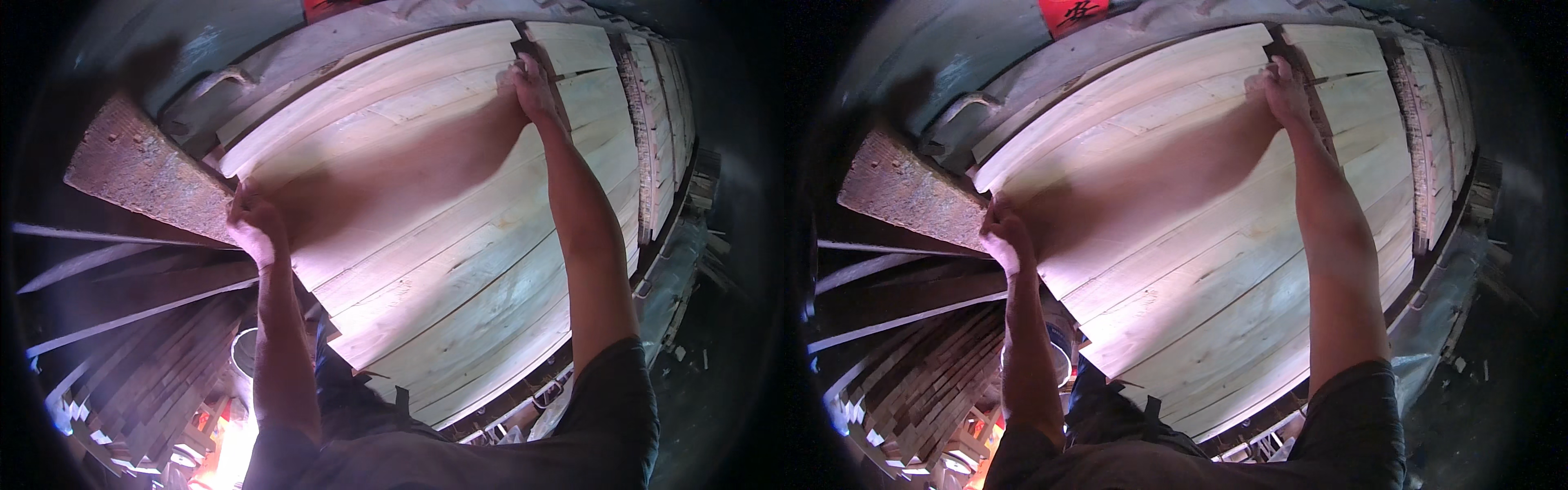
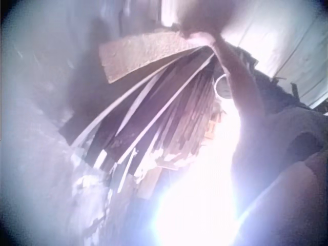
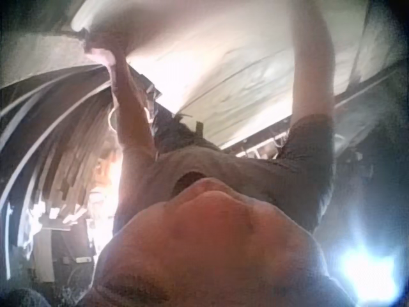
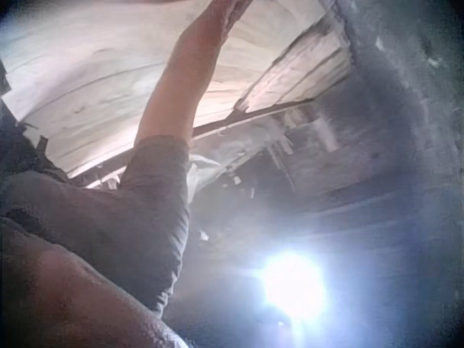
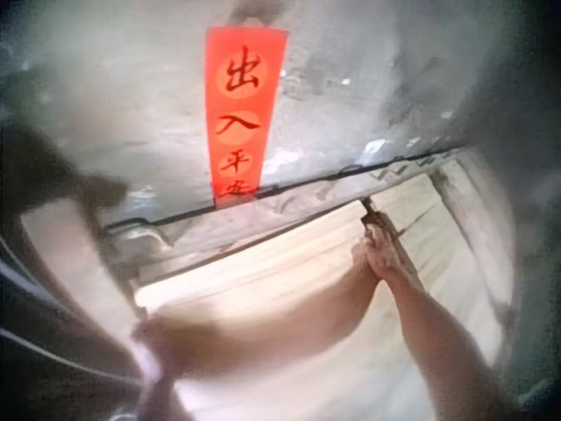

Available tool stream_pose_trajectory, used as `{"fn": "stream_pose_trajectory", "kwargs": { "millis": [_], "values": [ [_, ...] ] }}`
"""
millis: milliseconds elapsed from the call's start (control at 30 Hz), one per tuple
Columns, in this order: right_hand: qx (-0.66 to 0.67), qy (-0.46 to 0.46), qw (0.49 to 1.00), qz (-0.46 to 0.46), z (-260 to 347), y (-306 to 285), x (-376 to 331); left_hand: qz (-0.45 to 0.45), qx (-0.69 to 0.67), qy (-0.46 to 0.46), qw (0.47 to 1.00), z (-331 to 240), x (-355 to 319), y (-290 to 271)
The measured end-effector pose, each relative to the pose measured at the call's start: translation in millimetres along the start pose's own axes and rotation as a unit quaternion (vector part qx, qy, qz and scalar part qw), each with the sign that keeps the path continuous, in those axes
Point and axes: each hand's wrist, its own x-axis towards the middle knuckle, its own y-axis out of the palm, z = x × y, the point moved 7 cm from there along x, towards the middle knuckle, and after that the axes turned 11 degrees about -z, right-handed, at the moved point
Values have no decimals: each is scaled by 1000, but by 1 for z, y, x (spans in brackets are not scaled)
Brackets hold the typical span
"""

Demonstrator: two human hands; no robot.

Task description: The person picks up and stacks wooden planks in a workshop, then retrieves a plastic bag and scoops a white powder into a bucket. The person handles the planks and powder by hand without visible tools.

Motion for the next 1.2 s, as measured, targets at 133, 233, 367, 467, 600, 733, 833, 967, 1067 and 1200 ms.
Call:
{"fn": "stream_pose_trajectory", "kwargs": {
  "millis": [133, 233, 367, 467, 600, 733, 833, 967, 1067, 1200],
  "values": [
    [-8, 33, 999, -25, 13, -2, -5, -13, 33, -1, 999, 7, 2, -5],
    [-9, 87, 996, -3, 17, -5, -9, -8, 70, 14, 997, -3, -2, -10],
    [-3, 44, 999, -21, 10, -11, -23, -32, 35, 26, 999, 6, -16, -18],
    [-14, 52, 998, -16, 10, -28, -51, 0, 80, -36, 996, 8, -38, -30],
    [-34, 64, 997, -19, 4, -28, -60, 8, 25, -104, 994, 21, -52, -36],
    [-46, 39, 997, -50, 14, -35, -66, 3, 18, -98, 995, 15, -55, -39],
    [-66, -29, 991, -115, 26, -44, -66, -35, -56, 8, 998, 16, -48, -40],
    [-118, -121, 965, -199, 56, -58, -95, -35, -100, 200, 974, -75, -47, -19],
    [-92, -123, 979, -131, 108, -74, -143, 72, 35, 383, 920, -154, -45, 47],
    [-59, -99, 992, -50, 153, -85, -222, 119, 64, 459, 878, -189, -39, 109]
  ]
}}
